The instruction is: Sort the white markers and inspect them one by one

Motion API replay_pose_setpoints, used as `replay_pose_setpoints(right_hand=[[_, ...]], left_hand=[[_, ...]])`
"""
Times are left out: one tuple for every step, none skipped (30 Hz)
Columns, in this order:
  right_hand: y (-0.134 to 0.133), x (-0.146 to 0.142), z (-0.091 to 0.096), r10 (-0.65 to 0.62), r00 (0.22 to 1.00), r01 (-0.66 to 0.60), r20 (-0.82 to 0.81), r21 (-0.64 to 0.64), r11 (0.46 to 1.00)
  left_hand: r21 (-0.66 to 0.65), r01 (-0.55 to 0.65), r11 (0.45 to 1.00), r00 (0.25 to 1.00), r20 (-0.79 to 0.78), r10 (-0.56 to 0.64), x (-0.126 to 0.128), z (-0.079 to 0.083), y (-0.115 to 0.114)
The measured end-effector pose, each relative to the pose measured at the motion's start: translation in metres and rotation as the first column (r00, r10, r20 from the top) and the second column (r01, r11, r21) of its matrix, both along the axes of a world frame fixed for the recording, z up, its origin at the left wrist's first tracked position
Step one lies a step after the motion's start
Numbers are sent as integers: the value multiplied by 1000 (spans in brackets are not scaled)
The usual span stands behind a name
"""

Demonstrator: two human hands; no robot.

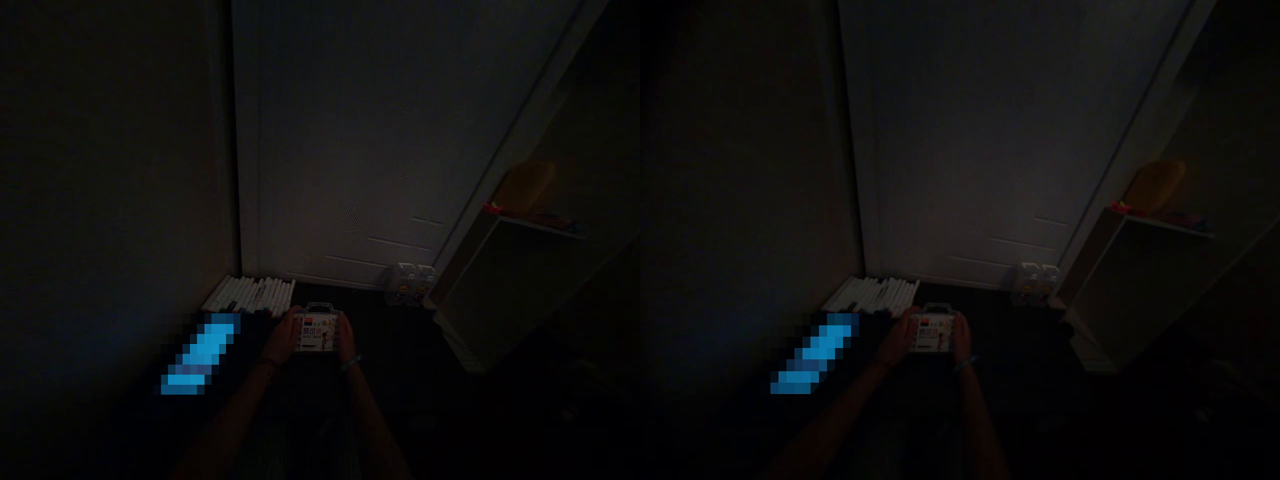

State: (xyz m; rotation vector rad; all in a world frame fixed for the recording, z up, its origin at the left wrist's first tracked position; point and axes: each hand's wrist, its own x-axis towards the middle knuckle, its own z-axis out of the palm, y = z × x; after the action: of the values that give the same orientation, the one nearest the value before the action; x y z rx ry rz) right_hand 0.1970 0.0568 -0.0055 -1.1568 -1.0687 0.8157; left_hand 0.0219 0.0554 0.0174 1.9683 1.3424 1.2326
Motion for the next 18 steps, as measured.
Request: replay_pose_setpoints(right_hand=[[0, 0, -1, -11, 1000, 11, 2, 3, 1000], [1, 0, -1, -17, 1000, 17, 6, 5, 1000], [0, -1, -1, -16, 1000, 16, 11, 6, 1000], [0, -1, 0, -12, 1000, 12, 18, 7, 1000], [-1, -2, 1, -11, 1000, 11, 24, 7, 1000], [-2, -3, 3, -12, 1000, 12, 29, 5, 1000], [-3, -3, 5, -16, 999, 16, 32, 0, 1000], [-5, -4, 7, -18, 999, 18, 36, -8, 1000], [-6, -5, 10, -18, 999, 18, 40, -17, 1000], [-8, -5, 12, -15, 999, 16, 44, -25, 1000], [-9, -5, 14, -11, 999, 12, 51, -31, 999], [-10, -6, 16, -4, 998, 6, 60, -35, 999], [-11, -5, 16, 3, 998, 0, 70, -35, 999], [-11, -5, 16, 8, 997, -5, 80, -33, 999], [-10, -4, 14, 12, 996, -10, 88, -29, 1000], [-10, -4, 12, 16, 995, -14, 94, -21, 1000], [-8, -3, 10, 18, 995, -17, 100, -9, 1000], [-7, -2, 7, 15, 994, -16, 107, 10, 1000]], left_hand=[[1, -3, 1000, 1000, 2, 3, 0, 0, 0], [1, -6, 1000, 1000, 3, 6, 0, 0, 1], [-1, -10, 1000, 1000, 2, 10, 1, -1, 1], [-4, -10, 1000, 1000, -2, 10, 1, -1, 2], [-5, -8, 1000, 1000, -9, 8, 1, -2, 2], [-4, -8, 1000, 1000, -15, 8, 1, -2, 2], [0, -9, 1000, 1000, -19, 9, 1, -2, 2], [6, -10, 1000, 1000, -21, 11, 0, -2, 3], [12, -10, 1000, 1000, -23, 10, 0, -3, 3], [17, -11, 1000, 1000, -25, 11, 0, -3, 3], [19, -16, 1000, 1000, -27, 16, 0, -3, 3], [18, -21, 1000, 999, -29, 22, 0, -4, 4], [19, -27, 999, 999, -32, 28, 0, -4, 4], [19, -32, 999, 999, -35, 33, 0, -4, 4], [20, -37, 999, 999, -36, 38, 0, -5, 4], [23, -42, 999, 998, -36, 43, 0, -5, 5], [25, -43, 999, 998, -35, 44, 0, -5, 5], [26, -41, 999, 999, -33, 42, 0, -5, 5]])
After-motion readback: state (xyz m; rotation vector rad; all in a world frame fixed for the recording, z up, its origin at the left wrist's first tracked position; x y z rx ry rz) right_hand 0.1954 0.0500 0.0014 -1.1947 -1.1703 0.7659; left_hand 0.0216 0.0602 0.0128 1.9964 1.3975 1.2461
